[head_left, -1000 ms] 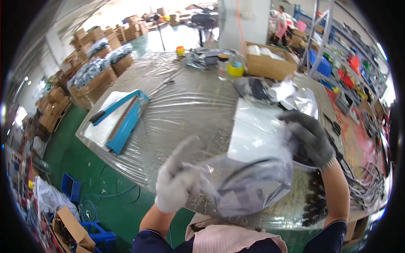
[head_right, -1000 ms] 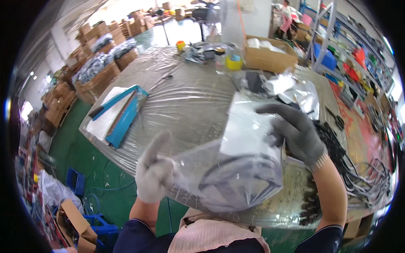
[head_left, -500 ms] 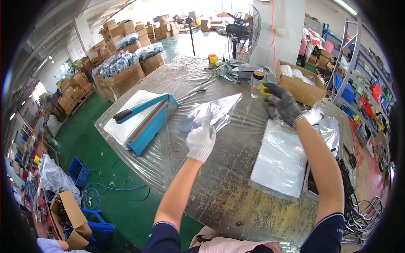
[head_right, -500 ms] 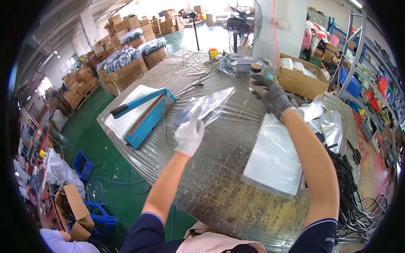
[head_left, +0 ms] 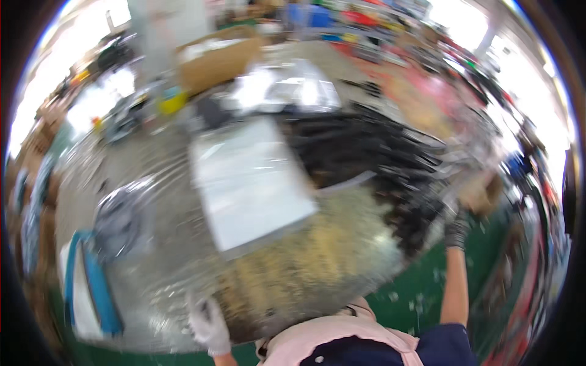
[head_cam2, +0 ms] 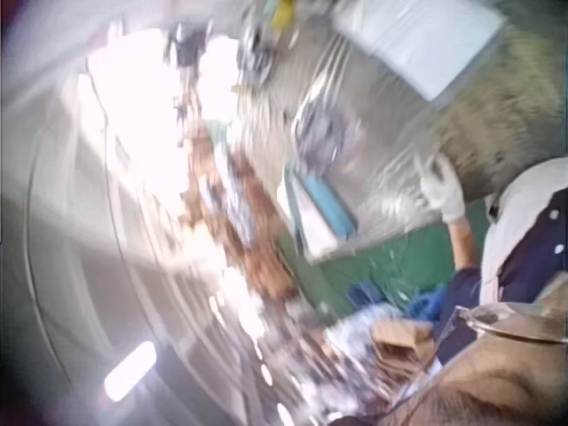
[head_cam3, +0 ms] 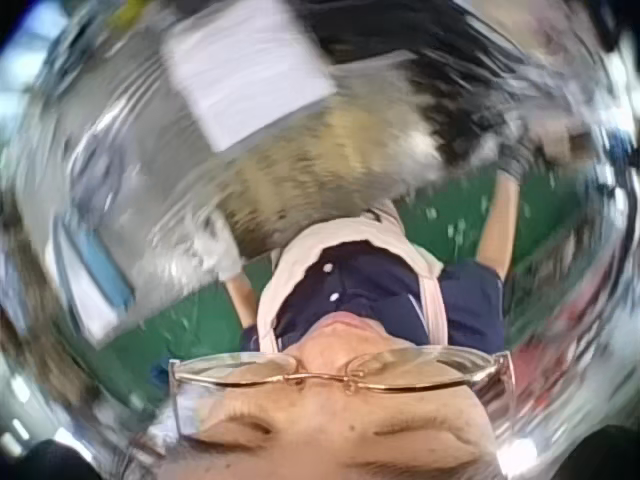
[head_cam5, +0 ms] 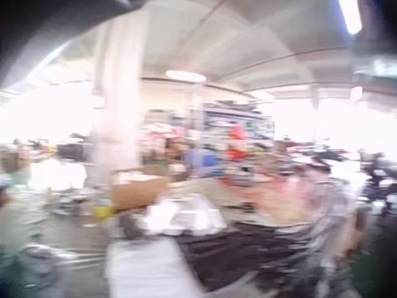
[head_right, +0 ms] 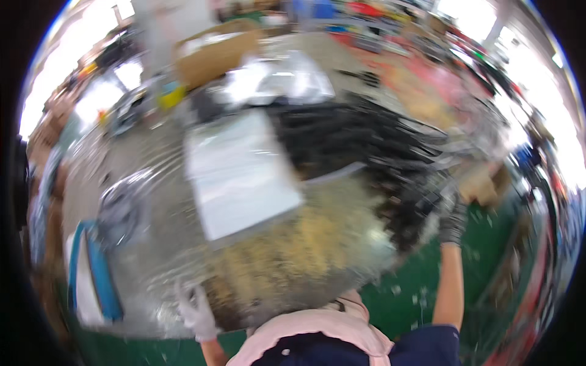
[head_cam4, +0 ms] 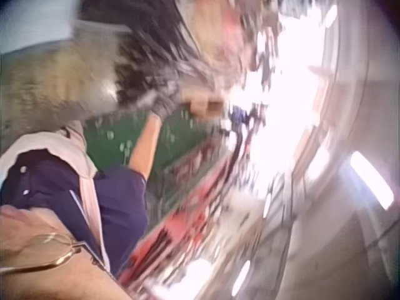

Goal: The person sorts and packs black electrical cables into plastic bags on an assembly table, working by hand while wearing gloves.

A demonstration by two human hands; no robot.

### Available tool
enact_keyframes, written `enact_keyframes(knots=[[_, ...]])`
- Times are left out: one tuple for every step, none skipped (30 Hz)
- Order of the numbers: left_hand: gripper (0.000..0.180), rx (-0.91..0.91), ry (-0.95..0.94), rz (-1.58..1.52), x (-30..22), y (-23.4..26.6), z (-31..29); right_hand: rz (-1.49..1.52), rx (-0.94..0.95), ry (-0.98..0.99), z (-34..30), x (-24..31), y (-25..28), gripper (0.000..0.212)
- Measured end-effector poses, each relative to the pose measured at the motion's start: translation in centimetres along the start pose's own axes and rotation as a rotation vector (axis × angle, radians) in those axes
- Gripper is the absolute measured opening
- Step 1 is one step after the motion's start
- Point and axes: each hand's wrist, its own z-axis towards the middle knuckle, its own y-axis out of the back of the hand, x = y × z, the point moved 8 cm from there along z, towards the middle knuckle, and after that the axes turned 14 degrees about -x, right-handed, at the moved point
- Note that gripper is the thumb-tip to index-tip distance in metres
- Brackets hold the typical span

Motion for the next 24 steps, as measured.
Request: enact_keyframes(knots=[[0.049,0.008,-0.076,0.105,0.8,-0.2,-0.7,-0.031,0.237,-0.217,-4.9,-6.8,-2.1,0.046],[0.053,-0.028,-0.163,0.224,1.4,-0.2,-1.0,-0.207,0.757,-0.348,-10.1,-6.4,-6.2,0.047],[0.053,0.003,-0.110,0.140,1.0,-1.2,-1.2,0.121,0.654,-0.348,-12.1,-5.3,-6.5,0.060],[0.052,0.025,-0.051,0.068,0.3,-1.9,-1.4,0.454,0.533,-0.317,-13.2,-4.4,-5.9,0.072],[0.051,0.044,-0.068,0.037,-0.4,-2.1,-1.5,0.301,0.532,-0.095,-11.7,-0.3,-4.2,0.076],[0.051,0.067,-0.082,0.027,-2.1,-2.6,-1.8,0.139,0.525,0.126,-9.1,3.0,-2.0,0.082],[0.047,0.097,-0.173,-0.005,-5.1,-3.7,-2.0,0.088,0.431,0.132,-7.9,1.6,-0.6,0.085],[0.043,0.118,-0.262,-0.031,-7.2,-4.6,-2.4,0.045,0.344,0.142,-6.9,0.5,0.4,0.088],[0.051,0.191,-0.208,-0.101,-4.4,-5.7,-2.1,0.011,0.431,0.114,-5.2,1.1,0.8,0.088],[0.051,0.198,-0.222,-0.102,-5.0,-6.3,-2.3,0.010,0.425,0.099,-3.9,1.0,0.9,0.088],[0.051,0.257,-0.299,-0.086,-6.4,-7.4,-2.6,-0.030,0.483,0.306,-3.3,2.2,0.4,0.084],[0.051,0.310,-0.375,-0.068,-7.7,-8.5,-3.0,-0.064,0.537,0.516,-3.2,3.2,-0.3,0.080],[0.050,0.318,-0.389,-0.134,-8.9,-9.1,-3.6,-0.073,0.472,0.563,-2.2,3.0,-0.8,0.069],[0.050,0.316,-0.400,-0.138,-9.2,-9.7,-4.2,-0.073,0.462,0.557,-1.2,2.6,-1.5,0.069],[0.048,0.317,-0.487,-0.092,-9.7,-10.3,-4.8,-0.114,0.557,0.609,-0.6,2.8,-3.4,0.065],[0.047,0.338,-0.573,-0.056,-10.5,-11.4,-5.8,-0.178,0.658,0.651,-1.0,1.9,-4.3,0.066],[0.045,0.371,-0.655,-0.083,-11.5,-12.3,-7.5,-0.067,0.542,0.683,-0.9,1.9,-3.6,0.060],[0.045,0.368,-0.658,-0.093,-11.6,-12.3,-8.1,-0.074,0.533,0.685,-0.9,1.8,-3.7,0.060],[0.046,0.362,-0.783,-0.065,-12.1,-12.2,-9.2,-0.073,0.551,0.714,-1.3,1.8,-3.8,0.060],[0.047,0.354,-0.906,-0.039,-12.6,-12.3,-10.5,-0.077,0.570,0.744,-1.6,1.6,-3.7,0.060],[0.046,0.332,-0.735,-0.031,-13.2,-10.1,-10.6,-0.089,0.623,0.666,-1.2,2.8,-4.6,0.063],[0.046,0.338,-0.733,-0.046,-13.2,-9.6,-11.4,-0.106,0.621,0.666,-1.2,3.1,-3.6,0.063],[0.045,0.248,-0.527,-0.087,-11.7,-8.6,-10.8,-0.171,0.677,0.507,-0.8,2.3,-2.9,0.060],[0.045,0.158,-0.322,-0.128,-10.0,-7.4,-10.3,-0.234,0.720,0.345,-0.1,1.2,-2.2,0.057]])
